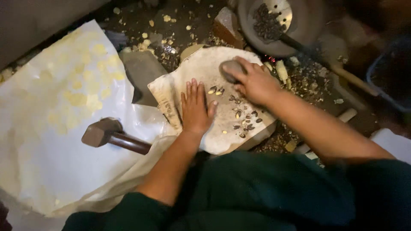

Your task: Manually cracking nuts using a stone and further processing them with a hammer on a flat surface.

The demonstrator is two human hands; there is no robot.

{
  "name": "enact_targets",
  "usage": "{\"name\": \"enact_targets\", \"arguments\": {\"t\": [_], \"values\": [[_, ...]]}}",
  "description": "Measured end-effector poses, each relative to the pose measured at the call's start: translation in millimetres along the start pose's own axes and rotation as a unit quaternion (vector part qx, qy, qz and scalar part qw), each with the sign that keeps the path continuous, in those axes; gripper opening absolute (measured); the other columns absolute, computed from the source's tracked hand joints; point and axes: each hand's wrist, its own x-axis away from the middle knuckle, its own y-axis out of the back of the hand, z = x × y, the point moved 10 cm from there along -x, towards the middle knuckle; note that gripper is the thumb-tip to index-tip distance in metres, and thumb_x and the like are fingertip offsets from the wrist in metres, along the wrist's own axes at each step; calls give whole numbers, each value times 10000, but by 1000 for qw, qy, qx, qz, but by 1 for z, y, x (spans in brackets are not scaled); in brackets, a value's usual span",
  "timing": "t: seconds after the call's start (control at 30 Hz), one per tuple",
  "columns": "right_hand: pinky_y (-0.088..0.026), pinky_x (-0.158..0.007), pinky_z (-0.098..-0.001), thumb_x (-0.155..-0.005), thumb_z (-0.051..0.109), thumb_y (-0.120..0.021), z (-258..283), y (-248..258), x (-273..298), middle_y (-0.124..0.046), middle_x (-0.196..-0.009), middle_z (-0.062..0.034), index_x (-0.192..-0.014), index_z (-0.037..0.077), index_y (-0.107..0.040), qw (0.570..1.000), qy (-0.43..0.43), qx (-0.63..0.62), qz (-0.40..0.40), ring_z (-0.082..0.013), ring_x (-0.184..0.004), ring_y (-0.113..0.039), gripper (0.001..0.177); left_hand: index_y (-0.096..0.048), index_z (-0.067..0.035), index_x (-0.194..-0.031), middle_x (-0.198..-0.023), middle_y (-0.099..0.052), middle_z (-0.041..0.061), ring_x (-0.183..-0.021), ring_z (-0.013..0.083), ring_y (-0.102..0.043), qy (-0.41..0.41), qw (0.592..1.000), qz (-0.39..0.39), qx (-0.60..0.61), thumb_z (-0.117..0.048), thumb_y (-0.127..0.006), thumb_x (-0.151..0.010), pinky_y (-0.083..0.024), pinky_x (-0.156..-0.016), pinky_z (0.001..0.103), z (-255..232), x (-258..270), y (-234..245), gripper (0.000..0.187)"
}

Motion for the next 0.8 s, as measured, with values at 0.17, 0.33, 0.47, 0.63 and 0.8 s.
{"name": "enact_targets", "arguments": {"t": [0.17,0.33,0.47,0.63,0.8], "values": [[-546,-934,-393,-914,207,-688,-5,-66,47,-657,-1139,-48,-1132,204,-682,989,96,-92,-63,-304,-1103,-675,218,-593,-128,-1120,-1128,-544,125,-1062,354,-576,-326,935,-122,64,-561,-556,-978,-470,-923,510,-45,41,22,457],[-582,-865,-379,-946,248,-616,8,-104,70,-626,-1123,-61,-1091,146,-625,990,141,-2,-1,-295,-1040,-695,178,-583,-184,-1023,-1053,-543,27,-968,246,-572,-423,905,27,35,-426,-501,-1035,-501,-841,410,-69,71,-21,256],[-590,-896,-472,-934,313,-657,-16,-100,61,-705,-1091,-82,-1141,188,-651,991,-34,-100,87,-320,-1074,-717,242,-575,-170,-1023,-1079,-586,25,-980,228,-606,-396,916,17,62,-347,-495,-1068,-518,-835,380,-66,67,-19,199],[-598,-871,-488,-872,202,-673,-36,-102,45,-747,-1046,-150,-1167,154,-674,979,-119,-138,92,-367,-1038,-732,299,-626,-118,-1125,-1058,-639,138,-1085,362,-655,-67,939,-27,336,-210,-492,-1060,-524,-972,446,-10,6,8,175],[-583,-889,-531,-855,216,-602,-24,-88,43,-737,-1105,-166,-1335,215,-588,975,-137,-93,148,-391,-1066,-725,480,-644,-174,-1127,-1076,-606,60,-1123,309,-652,-2,970,-36,240,-108,-699,-914,-548,-991,396,7,-35,4,230]]}}
